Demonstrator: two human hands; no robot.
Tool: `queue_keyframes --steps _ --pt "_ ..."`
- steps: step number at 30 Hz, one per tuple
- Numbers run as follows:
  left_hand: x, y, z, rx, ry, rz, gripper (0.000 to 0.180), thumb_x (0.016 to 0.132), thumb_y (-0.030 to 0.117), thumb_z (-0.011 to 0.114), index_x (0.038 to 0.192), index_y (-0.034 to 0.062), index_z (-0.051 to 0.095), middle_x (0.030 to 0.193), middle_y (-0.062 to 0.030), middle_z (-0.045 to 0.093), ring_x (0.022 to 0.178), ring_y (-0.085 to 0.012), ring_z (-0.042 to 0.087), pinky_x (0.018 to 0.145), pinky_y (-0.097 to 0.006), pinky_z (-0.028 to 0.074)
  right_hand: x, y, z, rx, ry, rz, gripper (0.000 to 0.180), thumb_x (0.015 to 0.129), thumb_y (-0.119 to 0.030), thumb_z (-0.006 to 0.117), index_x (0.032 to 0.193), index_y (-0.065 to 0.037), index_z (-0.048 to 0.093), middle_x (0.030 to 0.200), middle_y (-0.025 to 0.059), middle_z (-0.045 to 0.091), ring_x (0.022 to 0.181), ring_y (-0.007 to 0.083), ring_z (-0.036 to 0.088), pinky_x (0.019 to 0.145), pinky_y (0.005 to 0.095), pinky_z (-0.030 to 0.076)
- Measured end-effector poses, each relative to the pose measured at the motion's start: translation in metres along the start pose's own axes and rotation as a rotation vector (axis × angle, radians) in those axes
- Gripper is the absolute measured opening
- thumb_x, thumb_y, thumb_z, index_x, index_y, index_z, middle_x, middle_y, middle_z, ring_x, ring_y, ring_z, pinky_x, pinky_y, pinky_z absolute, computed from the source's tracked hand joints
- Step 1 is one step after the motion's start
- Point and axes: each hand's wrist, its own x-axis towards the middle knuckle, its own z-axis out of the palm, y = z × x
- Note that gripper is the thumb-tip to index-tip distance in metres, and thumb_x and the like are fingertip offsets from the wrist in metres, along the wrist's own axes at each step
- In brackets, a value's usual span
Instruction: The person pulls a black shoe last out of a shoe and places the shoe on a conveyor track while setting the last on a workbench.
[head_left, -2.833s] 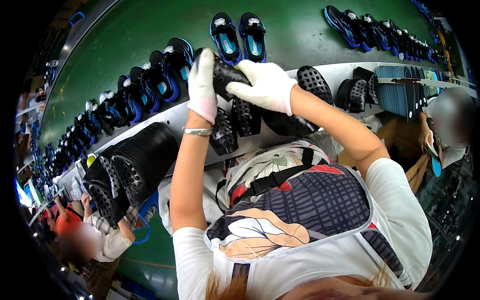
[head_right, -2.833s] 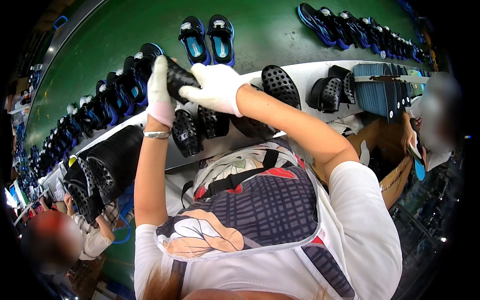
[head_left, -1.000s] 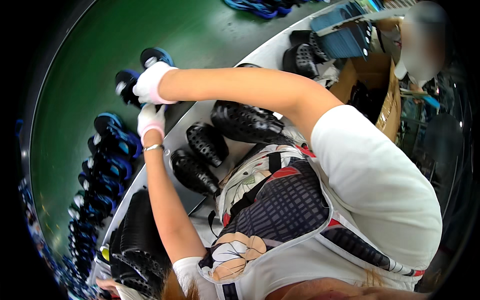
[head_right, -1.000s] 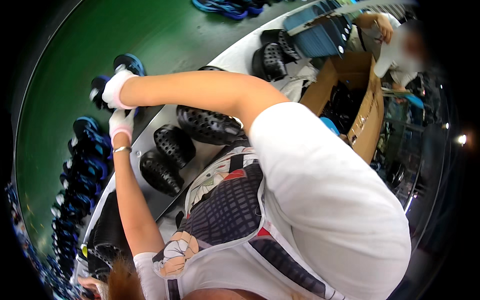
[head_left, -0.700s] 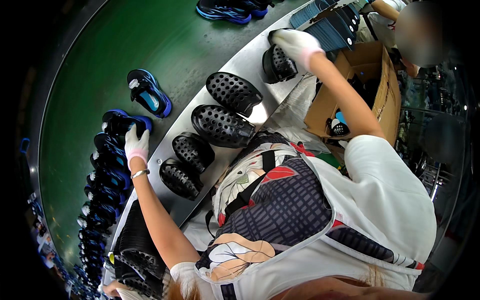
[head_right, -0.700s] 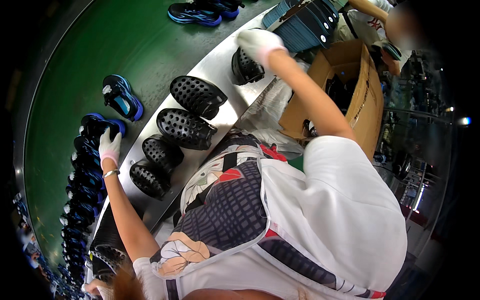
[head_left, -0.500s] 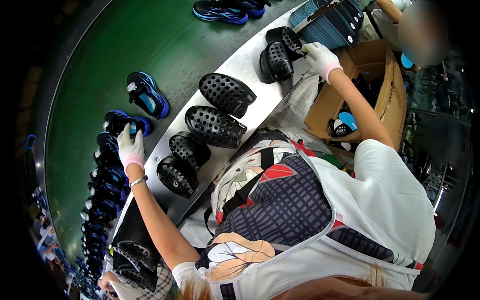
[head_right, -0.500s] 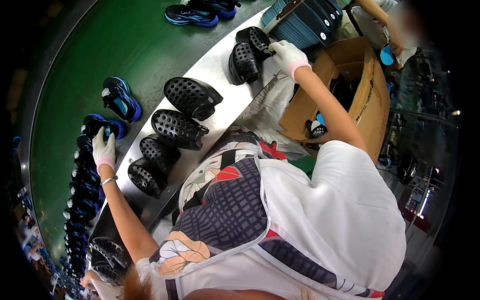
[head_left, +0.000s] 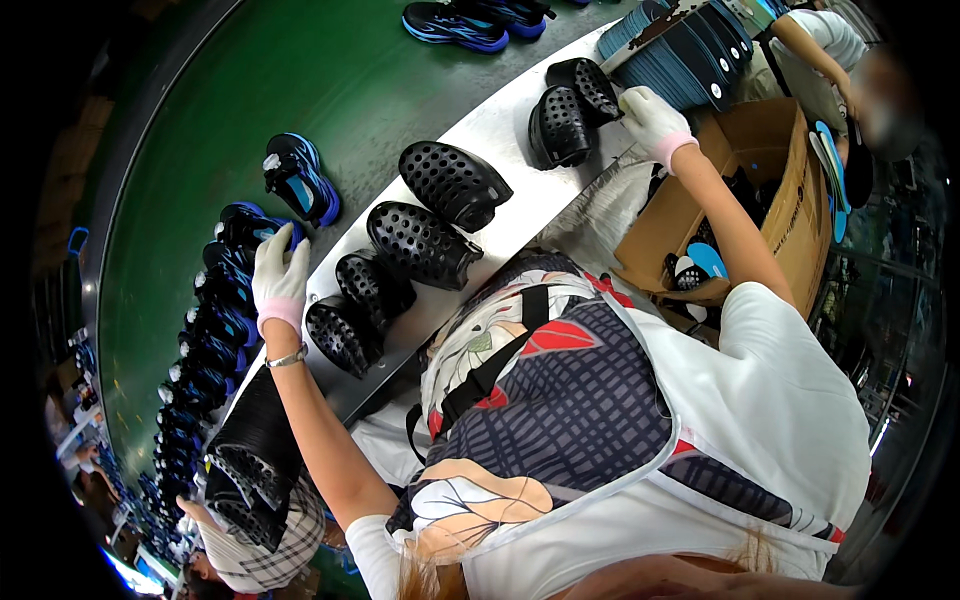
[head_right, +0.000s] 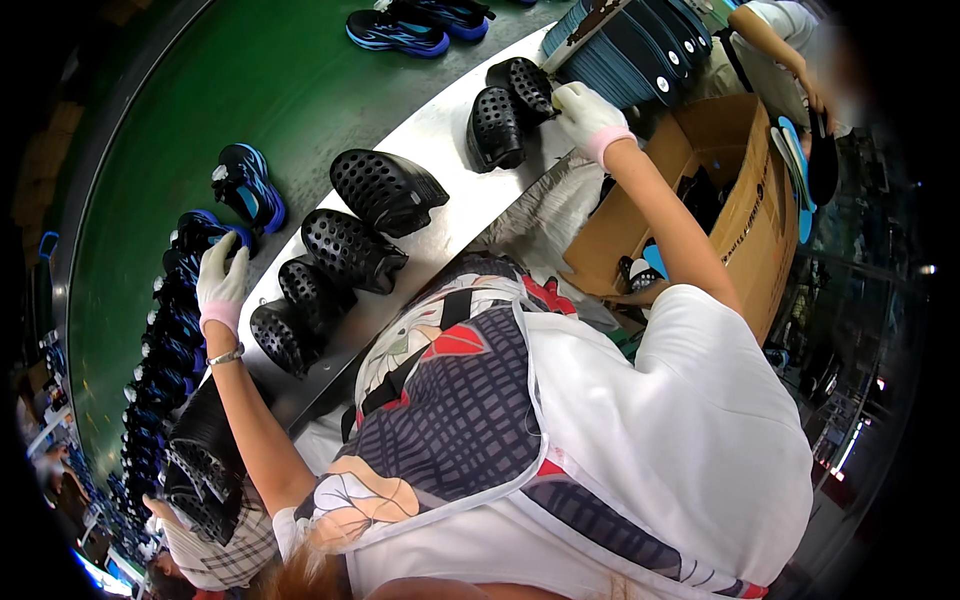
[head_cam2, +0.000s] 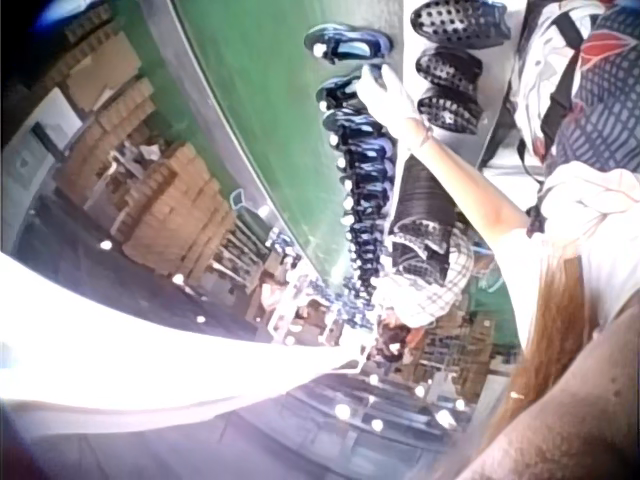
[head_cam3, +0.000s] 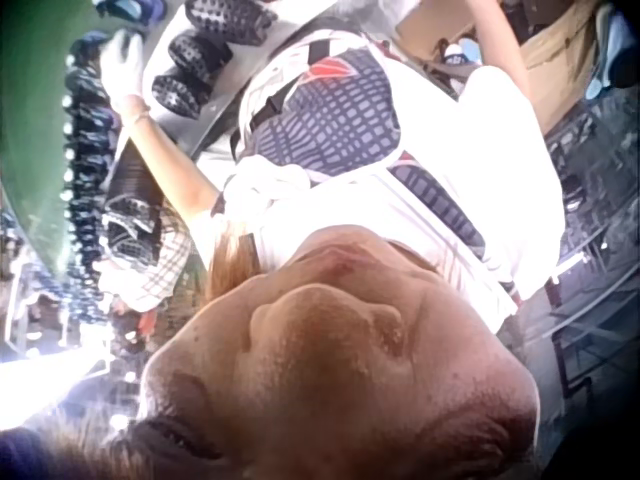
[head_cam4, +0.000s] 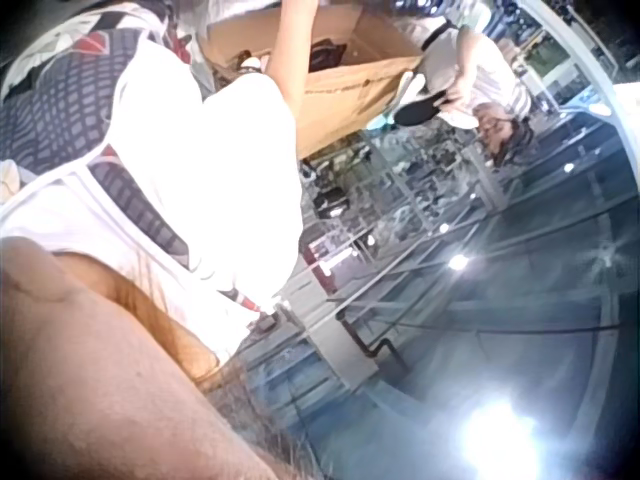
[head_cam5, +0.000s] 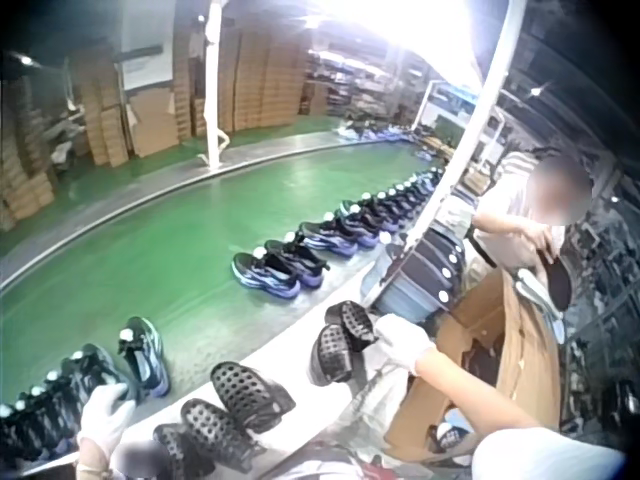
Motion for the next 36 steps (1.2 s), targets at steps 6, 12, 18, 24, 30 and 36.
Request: queue_keyframes --steps 6,12,18,24,30,36 --pt "-0.011 0.004 -0.001 -0.055 -0.007 0.017 0.036 0.087 0.026 0.061 0.118 0.0065 0.061 0.113 -0.013 0.059 0.085 -0.0213 0.063 0.079 -0.032 0.049 0.002 0.009 0.014 0.04 0.024 -0.057 0.026 0.081 -0.009 0.055 0.107 -0.011 0.057 0.112 0.0102 0.056 0.106 0.0304 0.055 0.088 0.0364 0.046" --pt "-0.019 -0.001 -0.002 -0.065 -0.002 -0.019 0.036 0.087 0.025 0.062 0.116 0.0055 0.062 0.113 -0.0132 0.06 0.091 -0.0233 0.063 0.082 -0.032 0.049 0.001 -0.006 -0.019 0.03 -0.008 -0.023 0.028 0.079 -0.012 0.06 0.106 -0.012 0.057 0.111 0.0088 0.055 0.098 0.0286 0.059 0.083 0.0367 0.048" --pt "-0.013 0.042 -0.003 -0.815 -0.104 -0.097 0.037 0.092 0.023 0.059 0.122 0.0012 0.058 0.115 -0.0107 0.063 0.102 -0.0186 0.06 0.086 -0.029 0.049 0.014 -0.121 -0.072 0.263 0.097 -0.258 0.026 0.078 -0.009 0.061 0.103 -0.008 0.057 0.107 0.0102 0.056 0.092 0.0279 0.06 0.081 0.0343 0.05" --pt "-0.018 0.067 -0.002 -1.558 -0.556 -0.05 0.059 0.094 0.042 0.054 0.131 -0.0025 0.043 0.126 -0.014 0.054 0.11 -0.0231 0.056 0.095 -0.037 0.045 0.028 -0.28 -0.066 0.591 -0.053 -0.851 0.026 0.077 -0.008 0.063 0.102 -0.006 0.057 0.102 0.0121 0.057 0.097 0.0302 0.057 0.084 0.0363 0.048" --pt "-0.03 0.025 -0.008 -1.749 -0.197 -0.176 0.034 0.09 0.028 0.064 0.114 0.0052 0.057 0.101 -0.0034 0.062 0.092 -0.0134 0.059 0.083 -0.031 0.048 0.042 -0.353 -0.048 0.591 -0.418 -0.615 0.048 0.08 -0.04 0.062 0.109 -0.002 0.058 0.096 0.0179 0.059 0.092 0.0327 0.059 0.081 0.0395 0.047" --pt "-0.024 -0.009 -0.014 -1.69 -0.013 -0.114 0.026 0.091 0.021 0.064 0.109 0.0039 0.055 0.101 -0.0025 0.061 0.09 -0.0129 0.058 0.082 -0.03 0.048 0.053 -0.398 -0.029 0.449 -0.466 -0.524 0.047 0.079 -0.044 0.057 0.091 0.001 0.058 0.087 0.0218 0.062 0.086 0.0371 0.061 0.079 0.0402 0.049"
